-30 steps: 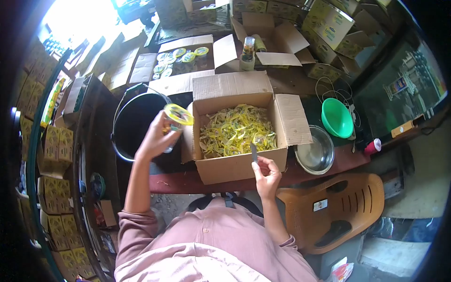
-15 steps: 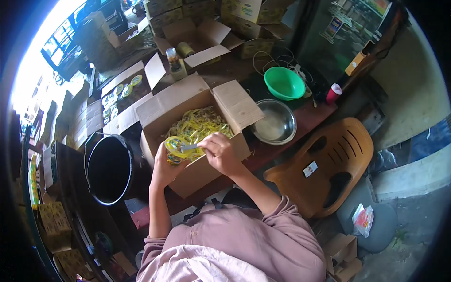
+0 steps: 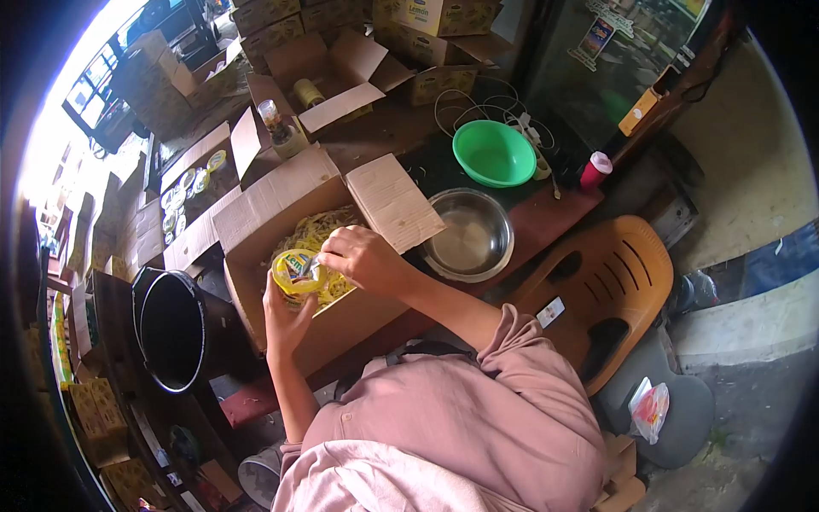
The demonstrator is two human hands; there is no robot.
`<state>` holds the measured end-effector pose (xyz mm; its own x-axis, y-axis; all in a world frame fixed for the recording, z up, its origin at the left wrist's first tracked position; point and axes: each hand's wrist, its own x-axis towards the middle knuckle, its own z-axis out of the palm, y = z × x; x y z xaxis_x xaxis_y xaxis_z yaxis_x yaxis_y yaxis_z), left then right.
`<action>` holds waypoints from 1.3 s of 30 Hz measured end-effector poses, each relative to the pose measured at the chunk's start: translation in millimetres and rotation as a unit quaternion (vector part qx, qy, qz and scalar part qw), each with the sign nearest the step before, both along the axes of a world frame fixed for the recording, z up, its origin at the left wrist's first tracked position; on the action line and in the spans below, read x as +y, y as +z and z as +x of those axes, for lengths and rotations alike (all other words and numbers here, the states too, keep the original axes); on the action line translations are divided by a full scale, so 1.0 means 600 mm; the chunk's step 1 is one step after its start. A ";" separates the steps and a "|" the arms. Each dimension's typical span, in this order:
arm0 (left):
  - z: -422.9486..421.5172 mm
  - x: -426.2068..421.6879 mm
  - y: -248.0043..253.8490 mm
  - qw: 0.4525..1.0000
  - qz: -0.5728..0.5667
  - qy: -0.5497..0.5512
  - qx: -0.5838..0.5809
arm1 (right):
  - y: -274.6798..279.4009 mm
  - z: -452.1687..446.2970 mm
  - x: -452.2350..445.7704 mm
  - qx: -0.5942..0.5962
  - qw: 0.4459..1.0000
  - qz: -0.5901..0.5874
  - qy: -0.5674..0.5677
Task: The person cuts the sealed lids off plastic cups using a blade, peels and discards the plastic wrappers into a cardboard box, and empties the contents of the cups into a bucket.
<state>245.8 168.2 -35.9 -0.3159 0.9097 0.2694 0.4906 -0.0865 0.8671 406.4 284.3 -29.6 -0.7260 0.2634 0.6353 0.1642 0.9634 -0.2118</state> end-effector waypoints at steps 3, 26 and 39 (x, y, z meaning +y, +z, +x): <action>0.016 0.012 -0.016 0.999 0.029 0.021 0.031 | -0.001 0.009 0.020 0.008 1.000 -0.001 0.025; 0.001 0.081 0.016 0.994 0.043 0.073 0.070 | 0.028 -0.007 0.109 0.049 0.995 0.056 0.064; 0.012 0.100 0.020 0.980 0.067 0.119 0.148 | 0.013 -0.007 0.125 0.045 0.990 0.092 0.094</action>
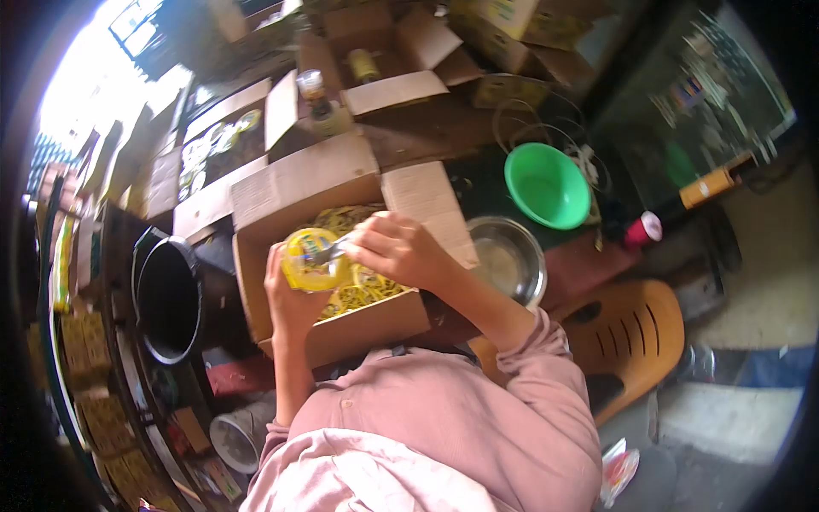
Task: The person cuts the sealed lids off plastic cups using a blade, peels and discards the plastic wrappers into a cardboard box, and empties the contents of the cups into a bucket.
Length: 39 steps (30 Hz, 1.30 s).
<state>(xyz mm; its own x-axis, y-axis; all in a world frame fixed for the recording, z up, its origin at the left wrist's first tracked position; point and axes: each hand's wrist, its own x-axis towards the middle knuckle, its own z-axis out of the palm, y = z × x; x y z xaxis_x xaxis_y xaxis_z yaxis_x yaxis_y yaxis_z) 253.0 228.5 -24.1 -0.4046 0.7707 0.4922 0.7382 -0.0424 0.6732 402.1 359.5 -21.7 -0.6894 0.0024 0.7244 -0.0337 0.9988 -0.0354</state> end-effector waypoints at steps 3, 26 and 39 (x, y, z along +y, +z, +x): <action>0.003 0.006 0.002 0.999 0.006 0.002 -0.033 | -0.002 -0.006 0.009 0.020 0.999 0.018 0.017; -0.022 -0.006 -0.075 0.855 -0.129 -0.190 -0.464 | -0.049 -0.039 0.038 0.052 0.994 0.009 0.098; -0.033 0.013 -0.096 0.631 -0.137 -0.422 -0.636 | -0.054 -0.038 0.033 0.062 0.989 -0.057 0.123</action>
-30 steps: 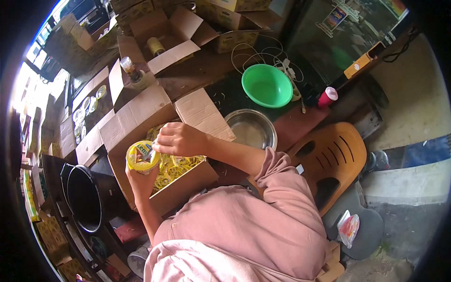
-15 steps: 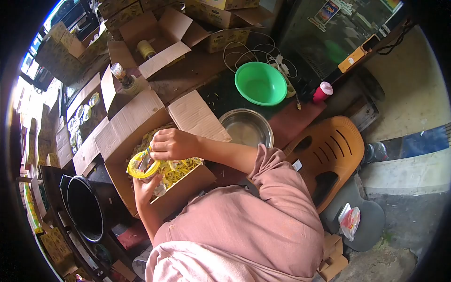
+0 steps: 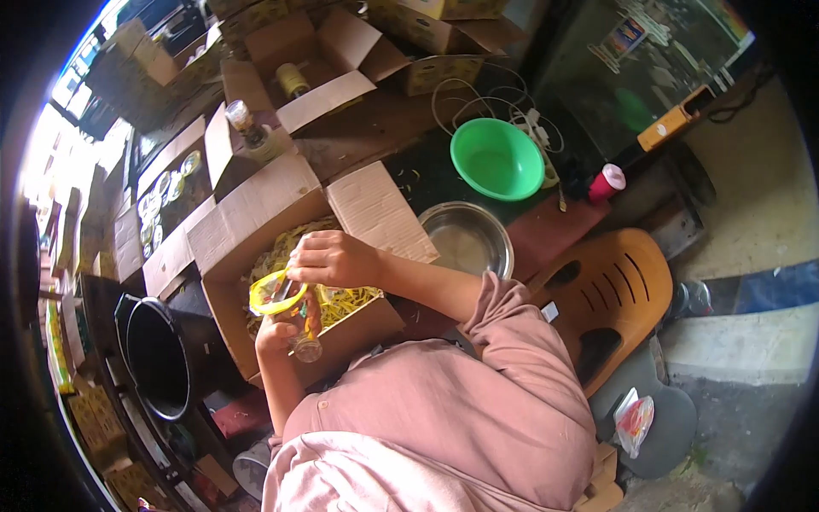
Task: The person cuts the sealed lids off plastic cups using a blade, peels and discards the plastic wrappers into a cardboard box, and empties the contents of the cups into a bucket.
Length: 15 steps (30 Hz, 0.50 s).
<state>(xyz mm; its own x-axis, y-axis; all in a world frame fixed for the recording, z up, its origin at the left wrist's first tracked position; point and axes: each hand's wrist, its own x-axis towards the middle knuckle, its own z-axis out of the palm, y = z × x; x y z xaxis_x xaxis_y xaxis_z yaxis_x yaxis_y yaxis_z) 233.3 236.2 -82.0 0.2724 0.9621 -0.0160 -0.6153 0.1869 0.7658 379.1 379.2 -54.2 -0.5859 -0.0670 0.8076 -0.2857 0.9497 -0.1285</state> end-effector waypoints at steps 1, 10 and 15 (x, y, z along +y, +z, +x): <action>0.003 -0.004 0.007 0.999 -0.034 0.027 -0.001 | 0.006 0.002 0.000 -0.014 1.000 0.005 -0.001; 0.010 0.010 0.030 0.828 0.078 0.309 0.462 | 0.015 0.009 0.019 -0.074 0.990 0.067 -0.104; 0.039 0.016 0.041 0.787 0.066 0.366 0.492 | 0.020 0.000 0.011 -0.060 0.995 0.039 -0.074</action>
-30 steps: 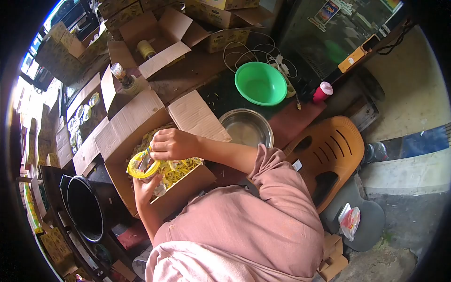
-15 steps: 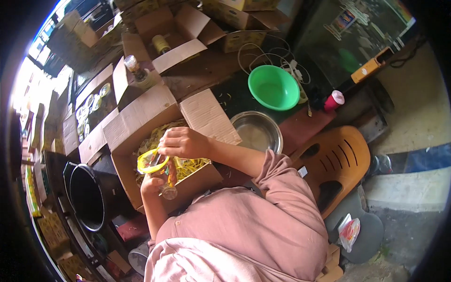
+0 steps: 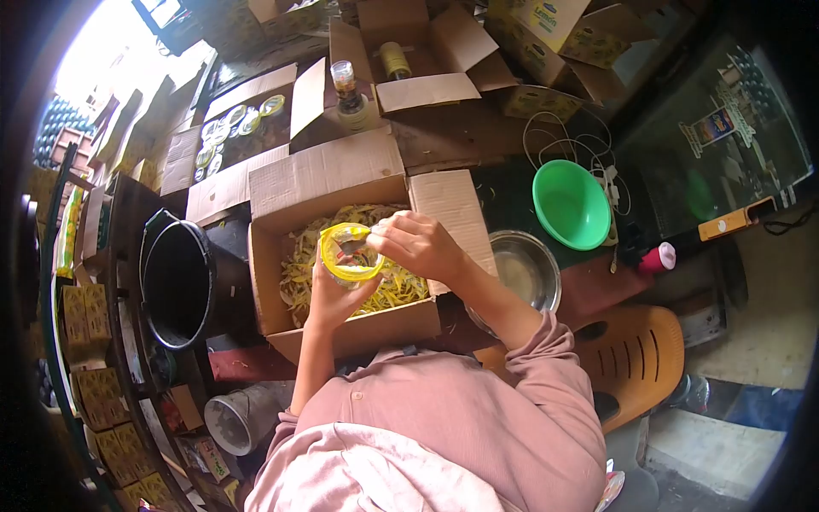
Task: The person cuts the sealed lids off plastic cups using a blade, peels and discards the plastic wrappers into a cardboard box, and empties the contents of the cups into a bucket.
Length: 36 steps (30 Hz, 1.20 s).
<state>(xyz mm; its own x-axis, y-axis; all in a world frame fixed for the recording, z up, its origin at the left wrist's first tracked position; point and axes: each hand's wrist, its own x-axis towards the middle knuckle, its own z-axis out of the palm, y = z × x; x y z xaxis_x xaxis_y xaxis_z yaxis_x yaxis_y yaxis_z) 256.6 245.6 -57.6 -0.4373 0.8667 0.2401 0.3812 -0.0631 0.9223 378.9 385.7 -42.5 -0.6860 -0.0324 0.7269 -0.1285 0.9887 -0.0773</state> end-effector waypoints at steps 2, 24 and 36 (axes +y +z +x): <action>0.000 -0.001 0.003 0.999 -0.031 0.038 -0.002 | 0.000 0.001 -0.001 0.001 1.000 -0.016 0.009; -0.045 -0.002 0.011 0.832 -0.079 -0.407 -0.369 | 0.002 -0.015 0.000 0.033 0.993 -0.029 0.114; -0.038 0.009 -0.036 0.505 -0.023 -0.523 -0.687 | 0.007 -0.029 0.004 0.043 0.993 -0.032 0.109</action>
